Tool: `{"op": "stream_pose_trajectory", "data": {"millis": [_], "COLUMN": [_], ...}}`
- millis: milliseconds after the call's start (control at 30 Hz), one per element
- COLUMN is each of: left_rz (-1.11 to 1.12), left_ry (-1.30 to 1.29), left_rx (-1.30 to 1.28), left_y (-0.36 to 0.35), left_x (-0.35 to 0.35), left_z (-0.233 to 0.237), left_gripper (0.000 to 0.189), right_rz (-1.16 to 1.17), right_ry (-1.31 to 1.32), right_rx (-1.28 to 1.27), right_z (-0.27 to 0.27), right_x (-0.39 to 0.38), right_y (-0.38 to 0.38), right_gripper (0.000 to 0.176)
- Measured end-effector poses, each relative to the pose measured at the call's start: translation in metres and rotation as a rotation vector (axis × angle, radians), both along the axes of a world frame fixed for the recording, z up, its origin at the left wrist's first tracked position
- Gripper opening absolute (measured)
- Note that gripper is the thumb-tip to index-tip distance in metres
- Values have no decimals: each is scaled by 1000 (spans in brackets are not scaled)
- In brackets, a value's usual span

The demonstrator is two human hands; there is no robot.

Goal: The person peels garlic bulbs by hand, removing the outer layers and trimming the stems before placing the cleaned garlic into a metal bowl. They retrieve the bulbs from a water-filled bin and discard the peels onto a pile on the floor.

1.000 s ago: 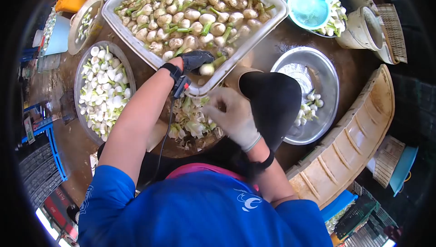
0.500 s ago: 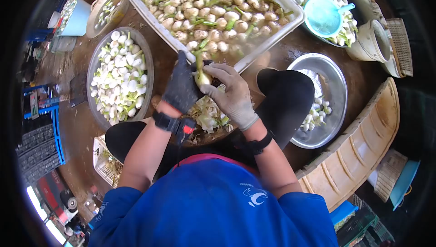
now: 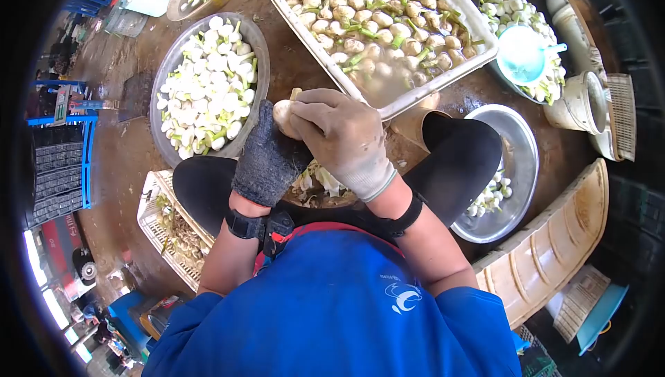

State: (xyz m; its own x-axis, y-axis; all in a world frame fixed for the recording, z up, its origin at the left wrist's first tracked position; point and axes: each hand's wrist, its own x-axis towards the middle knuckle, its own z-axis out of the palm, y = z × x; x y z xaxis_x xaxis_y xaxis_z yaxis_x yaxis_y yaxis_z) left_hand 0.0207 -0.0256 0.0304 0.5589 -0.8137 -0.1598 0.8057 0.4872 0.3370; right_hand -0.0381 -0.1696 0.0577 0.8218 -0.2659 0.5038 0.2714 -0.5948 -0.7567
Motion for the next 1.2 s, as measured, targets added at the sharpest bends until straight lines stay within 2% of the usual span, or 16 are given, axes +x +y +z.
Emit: {"op": "stream_pose_trajectory", "data": {"millis": [67, 100, 167, 267, 400, 467, 500, 600, 667, 700, 867, 900, 933, 1000, 1133, 1200], "left_rz": [5, 9, 41, 82, 57, -24, -127, -54, 3, 31, 139, 97, 90, -33, 101, 133], "left_ry": [-958, -958, 99, -238, -410, -538, 10, 145, 195, 146, -106, 271, 268, -1240, -1130, -496], "left_rx": [708, 703, 2, 218, 405, 576, 87, 119, 122, 124, 156, 137, 141, 965, 842, 596], "left_y": [6, 8, 11, 18, 27, 31, 31, 34, 30, 27, 16, 12, 14, 21, 22, 21], "left_x": [-2, -2, 0, -4, -6, -13, -8, -7, -8, -9, -13, -10, -8, -6, -13, -9], "left_z": [-5, -10, -20, -21, -7, 4, 18, 3, -1, -2, 9, 30, 25, 10, -12, -19], "left_gripper": [41, 41, 42, 40, 40, 41, 42, 56, 51, 46, 23, 27, 27, 17, 21, 26], "right_rz": [-17, -17, -74, -78, -75, -115, -246, -375, -87, 73, 114, 109, 100, 78, -48, -25], "right_ry": [119, 118, 113, 86, 84, -128, -50, 169, -80, -45, 55, 45, 42, 99, 43, 23], "right_rx": [-33, -39, -81, -45, -67, -199, -214, -88, -340, -118, -51, -91, -88, -98, -181, -175], "right_z": [7, 7, 5, 2, 3, 9, 5, 14, -6, 9, 13, 12, 12, 14, -8, -7], "right_x": [0, 0, 1, -1, 3, 18, 30, 32, 19, 11, -5, -5, -4, -5, -2, 0], "right_y": [4, 6, 12, 19, 16, -9, -34, -67, -53, -26, 8, 9, 11, 14, 26, 22], "right_gripper": [13, 13, 11, 10, 9, 8, 9, 16, 10, 9, 14, 13, 13, 10, 15, 16]}}
